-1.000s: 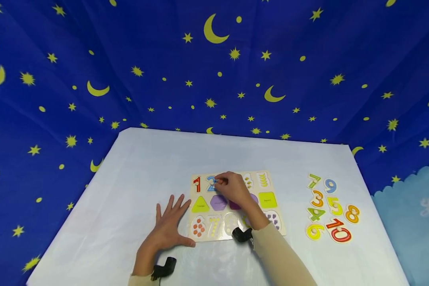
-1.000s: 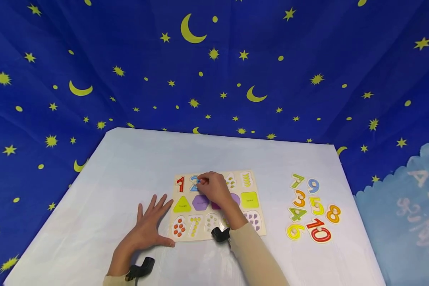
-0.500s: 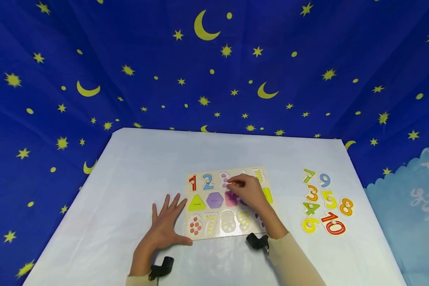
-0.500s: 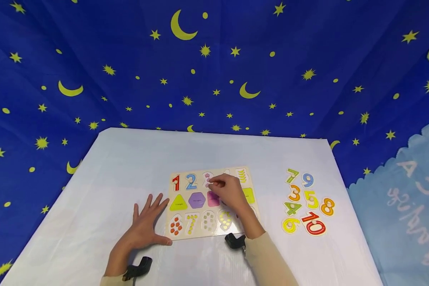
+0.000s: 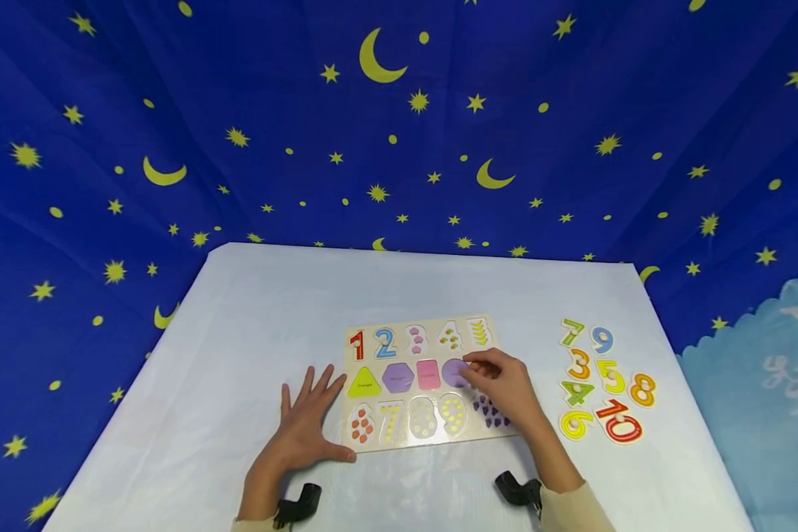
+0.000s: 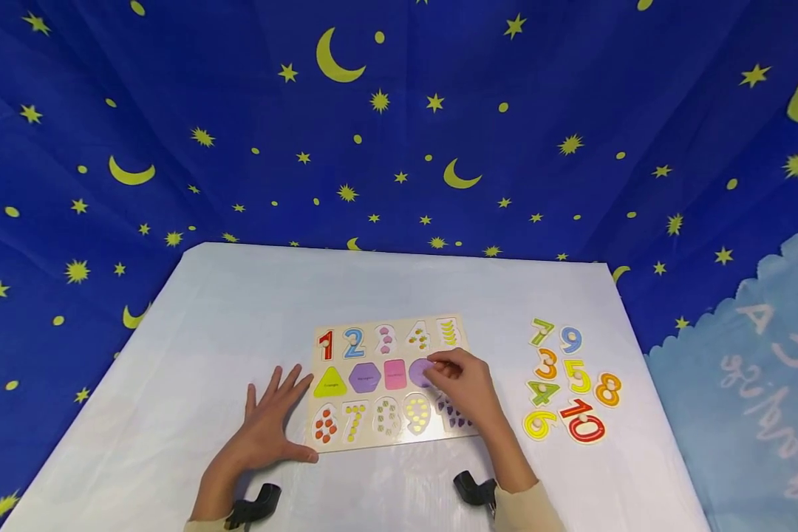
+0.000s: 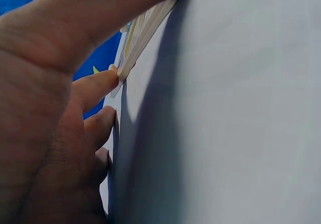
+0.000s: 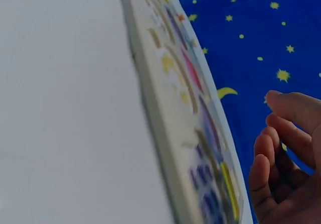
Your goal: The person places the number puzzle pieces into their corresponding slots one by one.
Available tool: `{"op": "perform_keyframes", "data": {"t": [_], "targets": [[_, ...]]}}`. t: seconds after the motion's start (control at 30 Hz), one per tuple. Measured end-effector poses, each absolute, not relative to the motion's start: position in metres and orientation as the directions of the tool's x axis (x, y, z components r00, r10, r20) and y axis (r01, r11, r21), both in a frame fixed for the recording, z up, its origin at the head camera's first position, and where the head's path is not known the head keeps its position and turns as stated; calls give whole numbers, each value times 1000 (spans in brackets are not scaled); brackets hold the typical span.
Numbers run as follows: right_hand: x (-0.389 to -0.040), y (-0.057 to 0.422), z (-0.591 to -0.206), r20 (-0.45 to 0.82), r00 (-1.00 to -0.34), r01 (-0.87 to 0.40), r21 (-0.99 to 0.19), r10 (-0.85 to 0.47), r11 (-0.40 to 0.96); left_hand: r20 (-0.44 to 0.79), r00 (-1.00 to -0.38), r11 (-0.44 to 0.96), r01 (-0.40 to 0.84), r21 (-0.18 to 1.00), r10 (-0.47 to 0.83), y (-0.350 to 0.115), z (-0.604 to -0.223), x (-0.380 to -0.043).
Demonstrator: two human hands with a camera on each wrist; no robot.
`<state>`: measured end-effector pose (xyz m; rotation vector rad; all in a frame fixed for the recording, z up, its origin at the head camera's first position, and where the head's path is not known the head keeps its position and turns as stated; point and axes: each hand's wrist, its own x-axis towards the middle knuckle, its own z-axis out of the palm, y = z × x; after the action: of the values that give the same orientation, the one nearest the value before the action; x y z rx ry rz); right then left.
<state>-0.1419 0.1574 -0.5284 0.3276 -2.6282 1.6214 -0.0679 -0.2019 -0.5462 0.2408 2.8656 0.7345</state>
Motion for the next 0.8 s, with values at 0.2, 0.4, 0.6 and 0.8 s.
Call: {"op": "perform_keyframes", "data": {"t": [0.2,0.4,0.6,0.8], "targets": [[-133,175,-536,187,-977,-214,-856,-105,471,-145,-970,871,102,481,193,-203,-546,-68],[-124,190,-539,190,-978,-205,-832,-82,516,-132,-972,868,106,485,193,-203,-546,-66],[-117,204,-538,215,-975,-200,-779,-47,594,-151,-972,871,86,484,180,-202,-546,-66],[-108,221,-537,239,-970,-202,-684,-46,701,-163,-970,871,79,485,179,-201,-545,-68]]}}
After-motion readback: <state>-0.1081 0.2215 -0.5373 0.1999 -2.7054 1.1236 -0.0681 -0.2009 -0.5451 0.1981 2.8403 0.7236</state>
